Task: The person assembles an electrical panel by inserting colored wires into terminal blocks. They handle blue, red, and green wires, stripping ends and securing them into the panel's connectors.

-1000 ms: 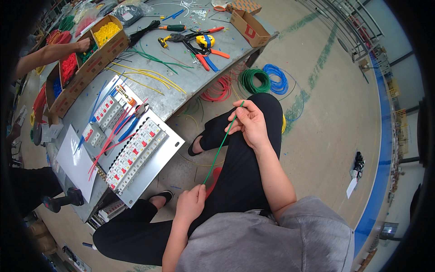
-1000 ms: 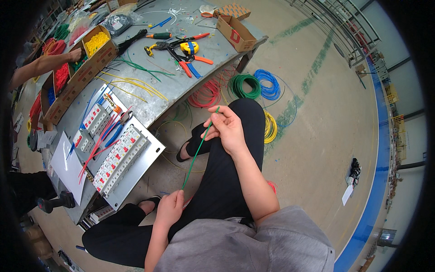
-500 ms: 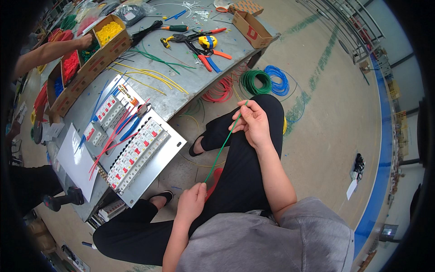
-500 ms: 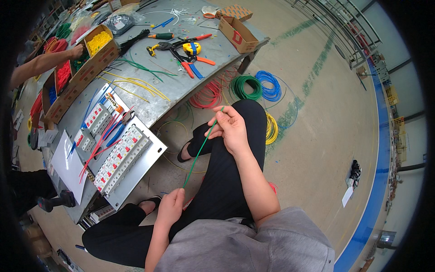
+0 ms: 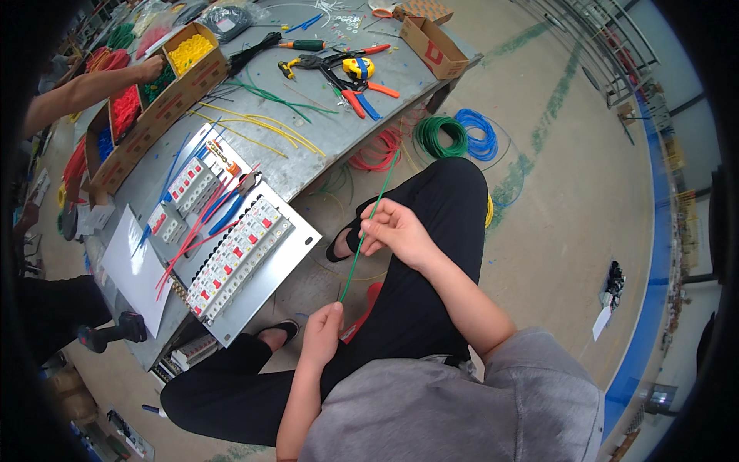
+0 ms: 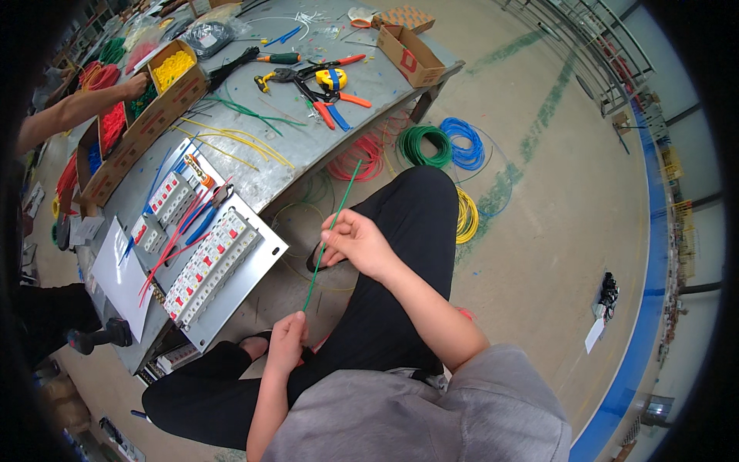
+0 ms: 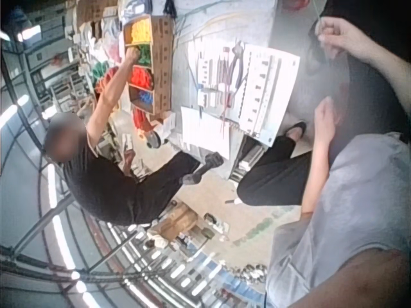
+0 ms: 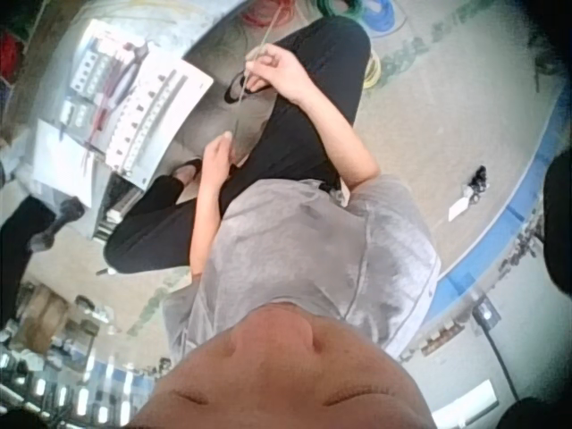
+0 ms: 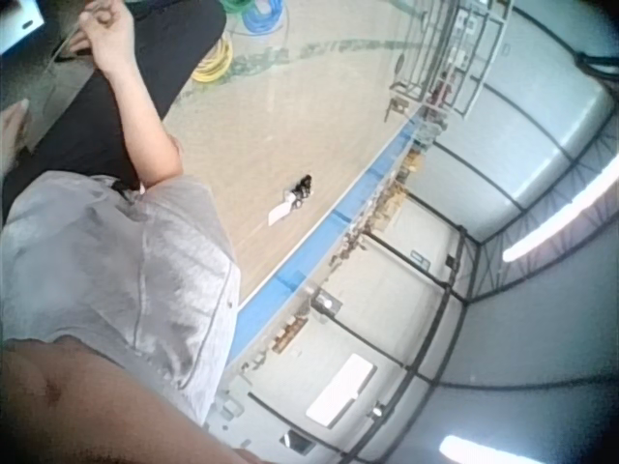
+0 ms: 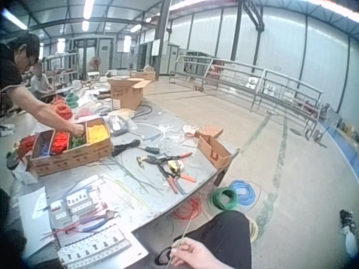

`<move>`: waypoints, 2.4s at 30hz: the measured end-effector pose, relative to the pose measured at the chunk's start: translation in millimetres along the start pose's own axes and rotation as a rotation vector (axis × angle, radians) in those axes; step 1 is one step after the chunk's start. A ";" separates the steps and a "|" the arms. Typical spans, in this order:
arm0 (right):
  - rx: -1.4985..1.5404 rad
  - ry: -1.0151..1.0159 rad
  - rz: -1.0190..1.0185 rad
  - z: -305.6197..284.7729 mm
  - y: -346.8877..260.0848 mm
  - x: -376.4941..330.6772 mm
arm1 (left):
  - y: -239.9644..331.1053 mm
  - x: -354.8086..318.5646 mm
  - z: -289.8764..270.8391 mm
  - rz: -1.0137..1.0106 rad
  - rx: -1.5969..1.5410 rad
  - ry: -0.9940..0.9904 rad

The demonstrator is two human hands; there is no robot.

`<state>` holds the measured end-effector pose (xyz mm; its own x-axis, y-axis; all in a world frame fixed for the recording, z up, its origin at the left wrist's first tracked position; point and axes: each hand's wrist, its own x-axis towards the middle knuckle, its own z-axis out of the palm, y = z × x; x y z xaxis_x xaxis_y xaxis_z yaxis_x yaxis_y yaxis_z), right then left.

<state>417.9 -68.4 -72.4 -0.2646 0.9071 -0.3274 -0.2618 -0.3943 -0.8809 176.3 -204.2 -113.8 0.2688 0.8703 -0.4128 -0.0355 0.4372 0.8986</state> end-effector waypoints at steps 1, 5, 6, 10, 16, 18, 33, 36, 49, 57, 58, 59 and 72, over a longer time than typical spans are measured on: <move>0.002 -0.035 0.020 4.3 6.1 -1.1 | 2.4 -0.2 1.4 0.009 0.039 0.028; 0.051 -0.208 0.077 19.8 31.1 -6.5 | 5.0 0.2 2.9 0.018 0.155 0.126; 0.068 -0.231 0.096 23.2 34.7 -9.4 | 3.9 -0.5 2.1 0.013 0.173 0.147; 0.115 -0.214 0.109 31.6 29.4 -10.5 | 9.6 0.3 7.1 0.083 0.209 0.177; 0.152 -0.165 0.024 42.1 33.4 -14.3 | 7.3 -0.6 3.7 0.091 0.148 0.178; 0.152 -0.161 -0.019 44.0 34.3 -16.0 | 1.1 0.4 2.2 0.109 0.076 0.153; 0.130 -0.217 -0.087 46.2 43.4 -12.9 | 18.3 -0.4 9.0 0.201 0.226 0.224; 0.112 -0.209 -0.104 46.9 40.6 -12.4 | 19.8 -0.4 9.6 0.184 0.212 0.226; 0.175 -0.037 -0.007 27.2 18.5 -4.7 | 31.7 -1.5 7.3 0.299 0.651 0.258; 0.233 0.067 -0.087 19.4 12.2 -1.2 | 31.3 1.6 -0.6 0.312 0.732 0.299; 0.245 0.068 -0.091 19.1 12.0 -1.5 | 30.6 1.7 -0.7 0.323 0.719 0.302; 0.262 0.067 -0.093 19.1 11.2 -1.8 | 28.9 2.1 -0.8 0.336 0.706 0.305; 0.121 -0.412 -0.009 42.5 48.8 -12.5 | 25.6 -2.4 -3.3 -0.253 -0.968 -0.291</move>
<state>369.0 -105.2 -96.8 -0.6043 0.7854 -0.1341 -0.3662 -0.4232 -0.8287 171.6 -194.4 -90.3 0.5931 0.6958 -0.4051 -0.6683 0.7060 0.2343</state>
